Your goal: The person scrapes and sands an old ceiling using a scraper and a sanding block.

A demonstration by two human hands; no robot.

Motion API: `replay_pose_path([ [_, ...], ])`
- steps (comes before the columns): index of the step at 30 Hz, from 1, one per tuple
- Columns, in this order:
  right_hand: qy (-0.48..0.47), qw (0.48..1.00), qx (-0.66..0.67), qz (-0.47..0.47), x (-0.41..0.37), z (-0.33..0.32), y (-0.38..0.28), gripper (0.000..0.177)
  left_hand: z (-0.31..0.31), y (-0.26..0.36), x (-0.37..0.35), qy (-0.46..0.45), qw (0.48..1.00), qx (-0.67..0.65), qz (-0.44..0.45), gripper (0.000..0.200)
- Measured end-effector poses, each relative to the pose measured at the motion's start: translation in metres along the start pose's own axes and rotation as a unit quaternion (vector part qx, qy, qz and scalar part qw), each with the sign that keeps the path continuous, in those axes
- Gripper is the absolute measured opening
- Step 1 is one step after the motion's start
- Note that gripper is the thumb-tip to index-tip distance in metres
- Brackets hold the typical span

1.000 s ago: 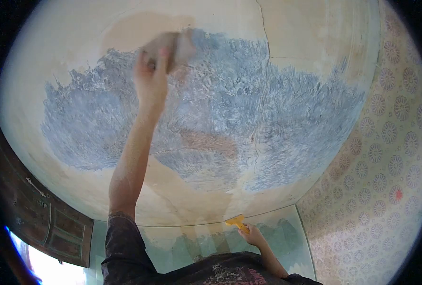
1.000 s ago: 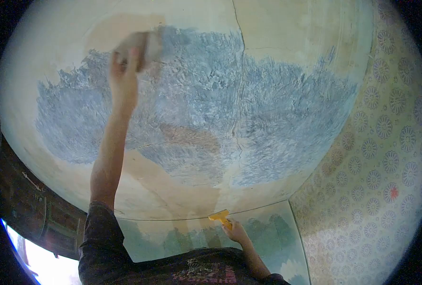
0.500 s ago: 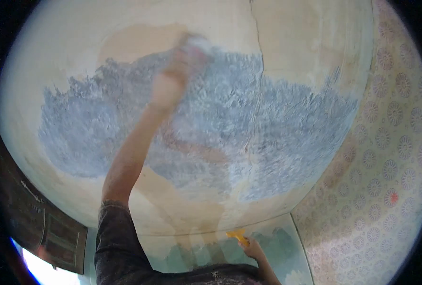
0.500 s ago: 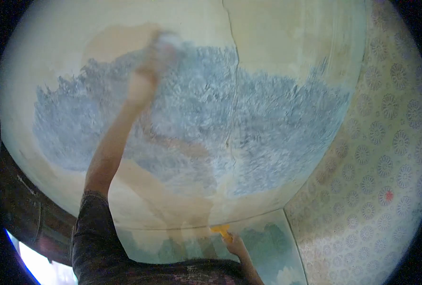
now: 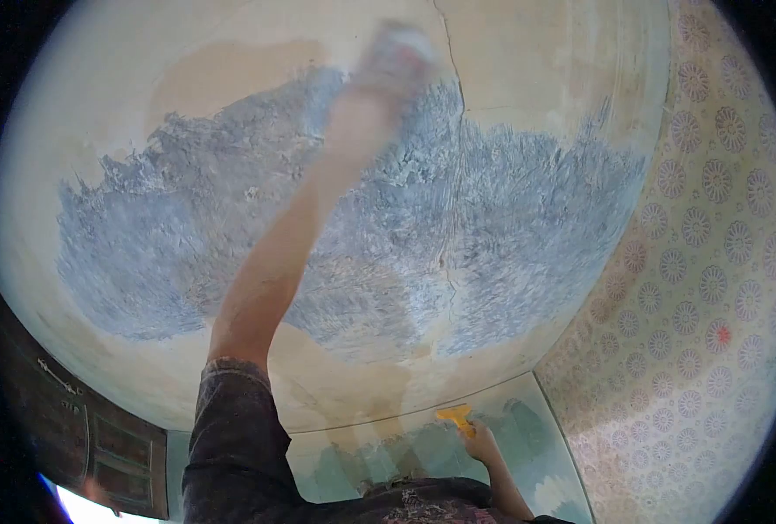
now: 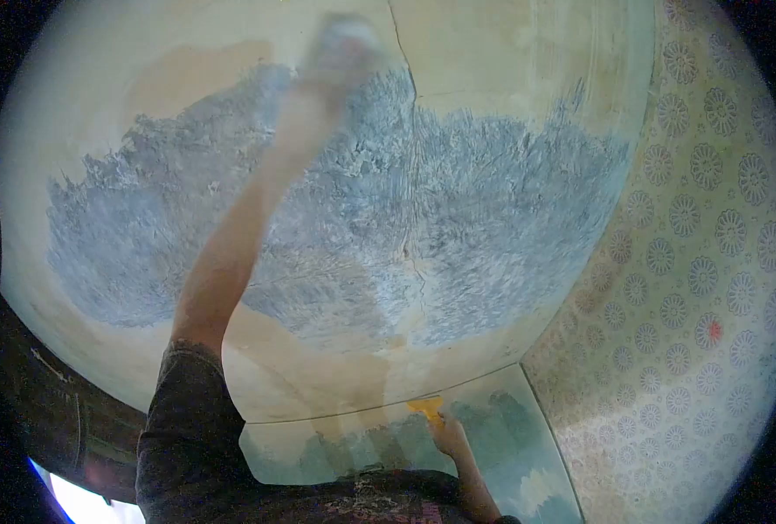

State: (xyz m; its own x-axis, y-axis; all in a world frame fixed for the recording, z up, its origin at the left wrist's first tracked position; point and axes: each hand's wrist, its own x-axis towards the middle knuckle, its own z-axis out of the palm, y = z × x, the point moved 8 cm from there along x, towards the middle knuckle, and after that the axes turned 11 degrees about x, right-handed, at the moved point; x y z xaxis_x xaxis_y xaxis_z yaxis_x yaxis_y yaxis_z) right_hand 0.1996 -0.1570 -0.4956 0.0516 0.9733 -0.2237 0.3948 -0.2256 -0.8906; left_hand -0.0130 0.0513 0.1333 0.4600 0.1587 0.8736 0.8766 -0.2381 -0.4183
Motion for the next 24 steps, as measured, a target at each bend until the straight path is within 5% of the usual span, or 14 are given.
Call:
replay_pose_path([
  [3, -0.013, 0.999, 0.000, -0.031, -0.006, 0.021, -0.004, 0.052, 0.030, 0.052, -0.031, -0.004, 0.990, -0.074, 0.120, 0.034],
  [5, -0.062, 0.997, 0.035, -0.018, -0.003, 0.036, 0.000, 0.052, 0.004, 0.054, -0.043, 0.084, 0.961, -0.153, 0.216, 0.042],
  [8, -0.068, 0.997, 0.032, -0.028, -0.011, 0.036, -0.017, 0.052, -0.025, -0.043, -0.039, 0.006, 0.998, -0.046, 0.048, 0.031],
  [9, -0.068, 0.997, 0.035, -0.027, -0.014, 0.035, -0.021, 0.052, -0.028, -0.092, -0.045, -0.144, 0.974, -0.067, -0.162, 0.027],
  [10, -0.060, 0.997, 0.044, -0.014, -0.015, 0.034, -0.022, 0.052, -0.078, -0.094, -0.034, 0.070, 0.993, -0.069, -0.070, 0.026],
  [12, -0.051, 0.997, 0.051, -0.002, -0.012, 0.030, -0.017, 0.052, -0.086, -0.152, -0.058, 0.038, 0.963, -0.007, -0.265, 0.029],
  [13, -0.053, 0.998, 0.045, -0.008, -0.007, 0.029, -0.012, 0.053, -0.084, -0.155, -0.066, 0.037, 0.963, -0.006, -0.266, 0.029],
  [15, -0.059, 0.997, 0.041, -0.017, -0.006, 0.028, -0.002, 0.054, -0.096, -0.142, -0.090, 0.200, 0.957, 0.082, -0.191, 0.034],
  [17, -0.027, 0.998, 0.054, -0.011, -0.004, 0.022, 0.004, 0.053, -0.091, -0.122, -0.118, 0.198, 0.956, 0.109, -0.187, 0.036],
  [19, -0.022, 0.997, 0.074, -0.009, -0.009, 0.018, 0.003, 0.053, -0.078, -0.094, -0.151, 0.138, 0.960, 0.046, -0.238, 0.038],
  [21, -0.017, 0.996, 0.089, -0.005, -0.012, 0.019, 0.006, 0.054, -0.049, -0.070, -0.205, 0.081, 0.983, 0.029, -0.160, 0.049],
  [24, -0.056, 0.994, 0.094, 0.014, -0.007, 0.037, 0.019, 0.056, -0.013, -0.024, -0.310, -0.141, 0.978, -0.005, -0.151, 0.052],
])
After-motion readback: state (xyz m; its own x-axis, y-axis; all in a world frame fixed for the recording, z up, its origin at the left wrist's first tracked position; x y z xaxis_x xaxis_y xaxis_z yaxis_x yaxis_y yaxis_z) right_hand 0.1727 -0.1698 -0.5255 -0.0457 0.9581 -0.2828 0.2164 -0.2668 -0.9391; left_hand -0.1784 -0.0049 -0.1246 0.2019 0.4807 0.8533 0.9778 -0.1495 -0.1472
